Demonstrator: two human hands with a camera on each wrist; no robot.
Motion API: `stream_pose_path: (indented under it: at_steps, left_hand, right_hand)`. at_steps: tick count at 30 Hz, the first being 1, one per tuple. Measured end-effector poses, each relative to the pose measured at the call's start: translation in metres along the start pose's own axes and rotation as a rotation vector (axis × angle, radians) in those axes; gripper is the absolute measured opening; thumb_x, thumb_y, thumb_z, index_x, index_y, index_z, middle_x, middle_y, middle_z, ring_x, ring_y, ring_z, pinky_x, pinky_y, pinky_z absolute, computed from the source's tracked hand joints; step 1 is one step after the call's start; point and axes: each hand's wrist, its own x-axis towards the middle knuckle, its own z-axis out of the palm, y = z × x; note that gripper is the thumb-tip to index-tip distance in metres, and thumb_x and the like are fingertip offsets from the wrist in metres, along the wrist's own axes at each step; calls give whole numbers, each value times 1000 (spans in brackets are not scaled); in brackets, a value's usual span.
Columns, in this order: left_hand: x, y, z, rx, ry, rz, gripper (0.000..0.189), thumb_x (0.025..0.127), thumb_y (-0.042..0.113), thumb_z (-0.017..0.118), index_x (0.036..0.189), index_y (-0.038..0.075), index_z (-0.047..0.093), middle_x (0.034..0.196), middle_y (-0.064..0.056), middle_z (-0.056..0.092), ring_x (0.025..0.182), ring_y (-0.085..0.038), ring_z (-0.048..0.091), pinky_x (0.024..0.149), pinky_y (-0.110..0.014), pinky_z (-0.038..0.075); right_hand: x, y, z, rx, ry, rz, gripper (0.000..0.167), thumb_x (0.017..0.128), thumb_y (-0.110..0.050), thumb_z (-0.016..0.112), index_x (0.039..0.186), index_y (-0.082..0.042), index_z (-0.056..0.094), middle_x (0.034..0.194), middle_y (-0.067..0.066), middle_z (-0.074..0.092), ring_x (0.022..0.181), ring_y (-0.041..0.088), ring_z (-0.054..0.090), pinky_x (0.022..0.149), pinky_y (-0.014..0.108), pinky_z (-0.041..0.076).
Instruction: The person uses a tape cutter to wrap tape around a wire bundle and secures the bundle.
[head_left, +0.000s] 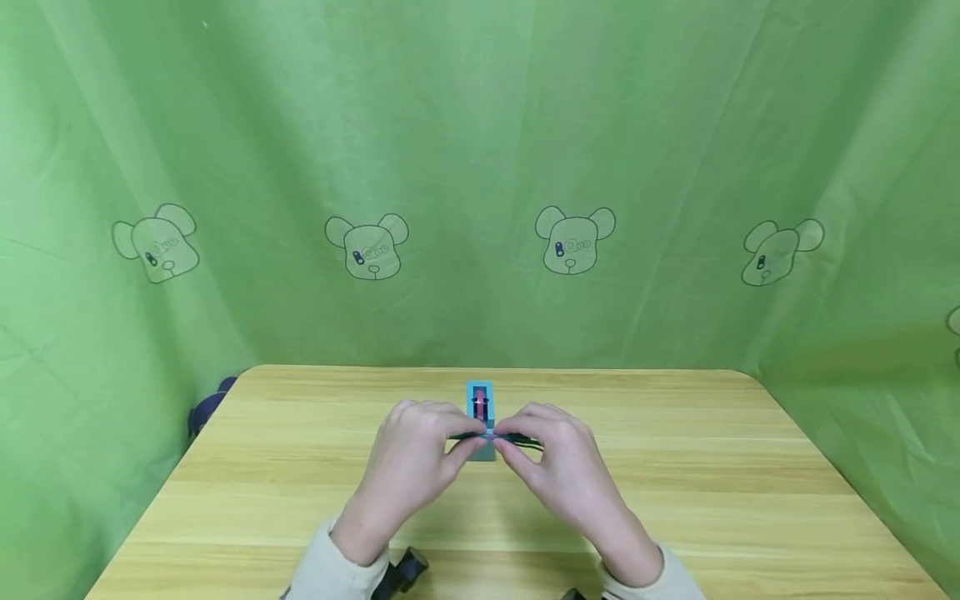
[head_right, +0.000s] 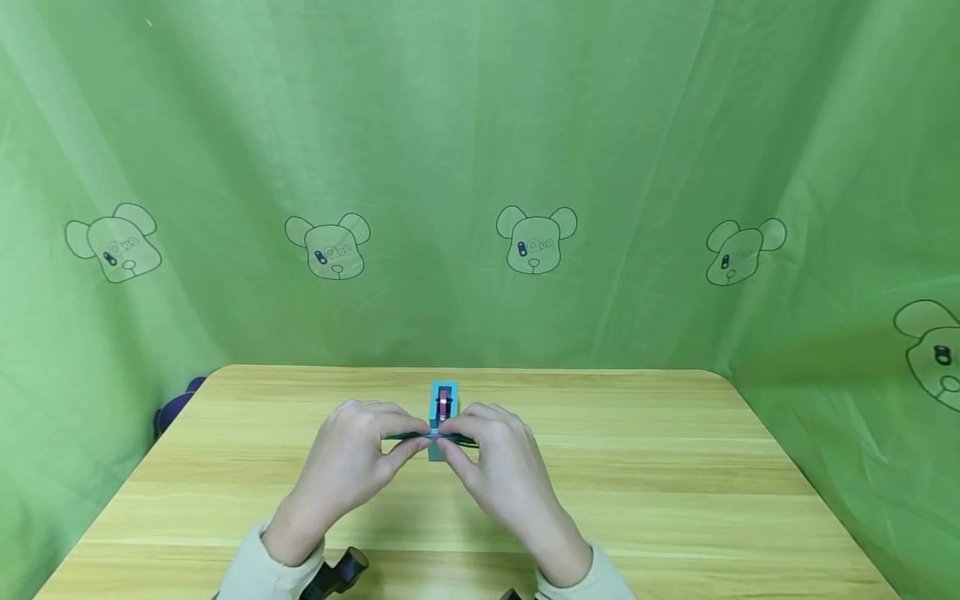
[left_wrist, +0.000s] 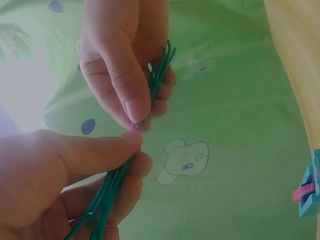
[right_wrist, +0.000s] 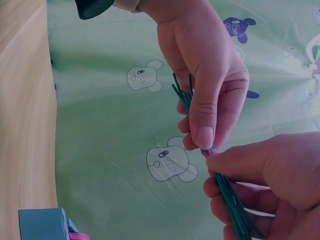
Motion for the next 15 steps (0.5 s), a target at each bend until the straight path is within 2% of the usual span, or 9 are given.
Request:
stream_pose_path:
  at_steps: [6,15]
  left_hand:
    - [0,-1,-1,-36,3,10,10,79,23,84,88,22,80,85,12,73,72,-3,65,68,-29,47]
    - [-2,-4,-3,-86,-3,-8,10,79,21,84,88,21,80,86,12,73,73,-2,66,72,-30,49]
  right_hand:
    - [0,0,-2,12,-4,-4,15,80,-8,83,89,-17,77,87,-15,67,82,2,62,71,27,53]
    - [-1,1,-4,41,-19,-5,15,80,-7,82,91,-17,76,88,-14,68,83,2,62,73,32,54]
